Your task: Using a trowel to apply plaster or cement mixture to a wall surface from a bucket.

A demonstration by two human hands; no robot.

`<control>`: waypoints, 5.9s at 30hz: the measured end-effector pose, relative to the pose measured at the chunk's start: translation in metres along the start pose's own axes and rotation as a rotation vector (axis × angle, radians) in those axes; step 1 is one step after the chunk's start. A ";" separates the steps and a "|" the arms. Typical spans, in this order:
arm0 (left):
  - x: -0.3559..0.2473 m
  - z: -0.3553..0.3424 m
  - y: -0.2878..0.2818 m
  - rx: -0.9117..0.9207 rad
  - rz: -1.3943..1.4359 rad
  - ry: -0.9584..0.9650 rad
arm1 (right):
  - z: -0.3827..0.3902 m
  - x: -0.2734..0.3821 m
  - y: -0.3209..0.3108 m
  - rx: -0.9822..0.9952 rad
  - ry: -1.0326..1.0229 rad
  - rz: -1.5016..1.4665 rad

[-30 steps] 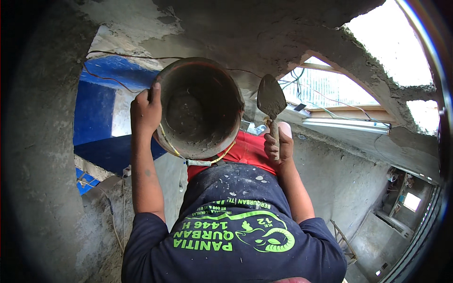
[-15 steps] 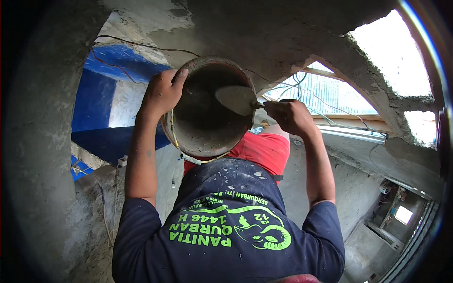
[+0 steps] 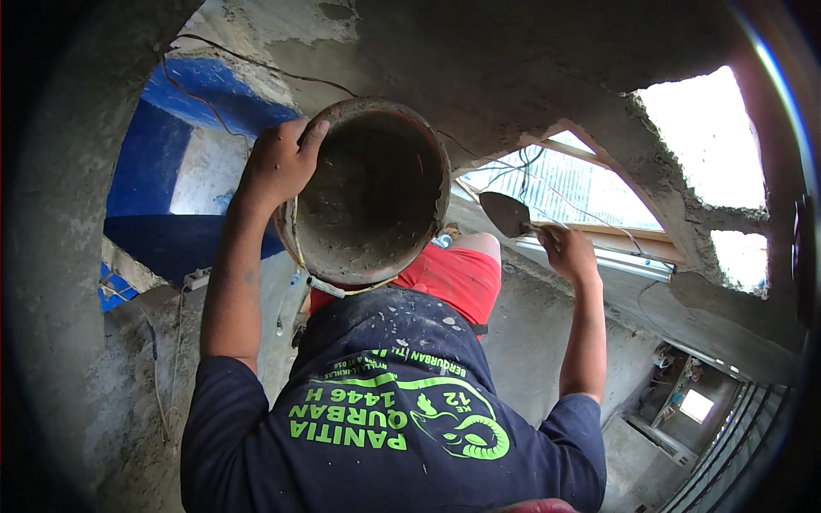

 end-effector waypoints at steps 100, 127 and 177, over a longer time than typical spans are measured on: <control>0.103 0.049 -0.033 -0.255 0.196 -0.323 | -0.153 0.303 -0.065 -0.746 -0.591 -0.784; 0.125 0.056 -0.046 -0.175 0.060 -0.514 | -0.210 0.420 -0.018 -0.662 -0.447 -1.030; -0.022 -0.003 0.026 0.072 -0.156 -0.051 | 0.064 0.137 0.099 0.602 0.477 -2.490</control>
Point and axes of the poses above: each hand's wrist, its own z-axis away from the middle knuckle, its own y-axis out of the palm, x = y × z, the point moved 5 cm from there along -z, towards the middle knuckle, and after that the axes turned 11 degrees about -x, right-handed, at the moved point
